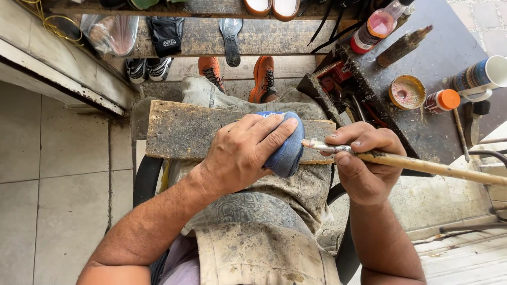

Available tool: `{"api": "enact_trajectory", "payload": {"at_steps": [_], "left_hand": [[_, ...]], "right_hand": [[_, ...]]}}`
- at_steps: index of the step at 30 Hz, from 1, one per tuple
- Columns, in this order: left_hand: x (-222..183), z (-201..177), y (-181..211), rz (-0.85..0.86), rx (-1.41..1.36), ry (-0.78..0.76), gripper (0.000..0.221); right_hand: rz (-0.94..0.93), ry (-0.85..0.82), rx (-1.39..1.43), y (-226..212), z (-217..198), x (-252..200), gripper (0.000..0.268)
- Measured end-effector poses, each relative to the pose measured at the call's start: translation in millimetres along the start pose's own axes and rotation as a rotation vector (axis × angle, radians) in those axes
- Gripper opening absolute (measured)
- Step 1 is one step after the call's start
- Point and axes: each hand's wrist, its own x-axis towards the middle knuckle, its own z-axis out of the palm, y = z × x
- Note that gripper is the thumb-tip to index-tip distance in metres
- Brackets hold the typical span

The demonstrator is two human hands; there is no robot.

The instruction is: Apply adhesive to the sole of a blue shoe using a brush at a repair bench

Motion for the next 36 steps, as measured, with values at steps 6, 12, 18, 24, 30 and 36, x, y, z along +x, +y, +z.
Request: {"api": "enact_trajectory", "payload": {"at_steps": [6, 12, 18, 24, 30, 36], "left_hand": [[2, 0, -2, -0.005, -0.013, -0.054, 0.082], [1, 1, -3, -0.057, -0.024, -0.154, 0.113], [11, -7, -5, -0.078, -0.109, -0.313, 0.112], [37, -33, -7, -0.161, -0.234, -0.537, 0.121], [54, -43, -20, -0.21, -0.404, -0.815, 0.107], [55, -45, -28, -0.311, -0.5, -0.94, 0.103]], "right_hand": [[-0.044, -0.073, -0.178, -13, 0, 5, 0.02], [-0.129, -0.17, -0.225, -17, 1, 8, 0.018], [-0.19, -0.278, -0.244, -23, 1, 13, 0.018], [-0.253, -0.442, -0.324, -37, 16, 25, 0.01], [-0.181, -0.41, -0.174, -26, -4, 36, 0.005], [-0.15, -0.406, -0.223, -11, -8, 31, 0.017]]}}
